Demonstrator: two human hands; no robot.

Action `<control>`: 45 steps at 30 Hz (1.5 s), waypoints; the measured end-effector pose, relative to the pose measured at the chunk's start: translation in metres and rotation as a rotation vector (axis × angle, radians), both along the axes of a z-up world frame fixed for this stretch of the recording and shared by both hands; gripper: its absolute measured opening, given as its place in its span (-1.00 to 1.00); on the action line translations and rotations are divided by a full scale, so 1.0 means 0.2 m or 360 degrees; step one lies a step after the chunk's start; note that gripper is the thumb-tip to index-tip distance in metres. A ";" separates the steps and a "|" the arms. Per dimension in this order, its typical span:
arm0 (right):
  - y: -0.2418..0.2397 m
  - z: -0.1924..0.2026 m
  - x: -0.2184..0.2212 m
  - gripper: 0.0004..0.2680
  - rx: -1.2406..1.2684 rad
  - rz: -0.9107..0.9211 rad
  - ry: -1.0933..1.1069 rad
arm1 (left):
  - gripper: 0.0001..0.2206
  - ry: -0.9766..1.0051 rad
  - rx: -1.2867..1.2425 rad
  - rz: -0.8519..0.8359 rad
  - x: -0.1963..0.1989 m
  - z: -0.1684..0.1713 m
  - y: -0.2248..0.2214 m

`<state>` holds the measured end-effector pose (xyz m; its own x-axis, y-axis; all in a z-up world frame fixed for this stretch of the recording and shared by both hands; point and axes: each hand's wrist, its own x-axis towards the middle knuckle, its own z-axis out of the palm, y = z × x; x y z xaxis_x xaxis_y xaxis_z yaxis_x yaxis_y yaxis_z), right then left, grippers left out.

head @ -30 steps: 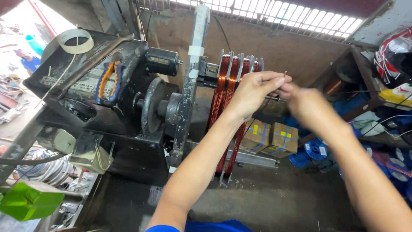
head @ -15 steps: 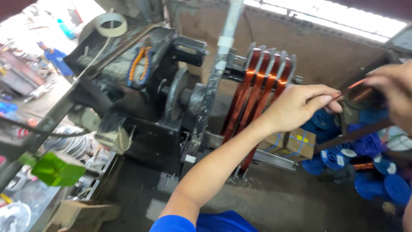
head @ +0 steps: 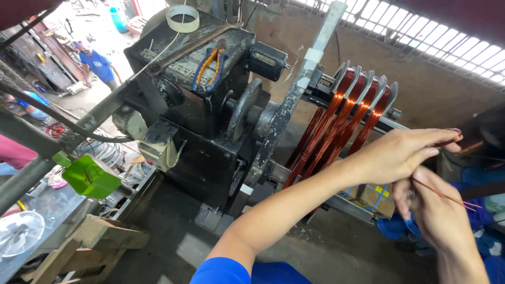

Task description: Winding copper wire onto a coil form using a winding machine and securing it with tape

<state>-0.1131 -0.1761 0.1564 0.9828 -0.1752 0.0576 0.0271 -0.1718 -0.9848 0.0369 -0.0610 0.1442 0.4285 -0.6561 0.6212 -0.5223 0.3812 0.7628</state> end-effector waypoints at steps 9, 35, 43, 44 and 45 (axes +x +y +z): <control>-0.10 0.00 -0.35 -0.53 -0.1495 -0.0512 -0.0788 | -0.52 -0.0611 0.0088 0.0383 -0.11 -0.05 -0.08; -1.19 -0.34 -0.14 -0.71 -0.2317 -0.0025 -0.0577 | -0.59 -0.0622 0.0077 0.0516 -0.09 0.05 -0.14; -0.38 -0.29 0.21 -0.82 -0.2276 -0.0314 -0.0490 | -0.77 0.0205 -0.0423 -0.0495 -0.13 0.05 0.05; -0.15 -0.19 0.15 -0.82 -0.2282 -0.0306 -0.0488 | -0.77 0.0210 -0.0431 -0.0491 -0.12 0.02 0.00; 0.08 -0.08 0.06 -0.81 -0.1527 -0.0314 -0.0216 | -0.76 0.0169 -0.0411 -0.0456 -0.10 -0.02 -0.05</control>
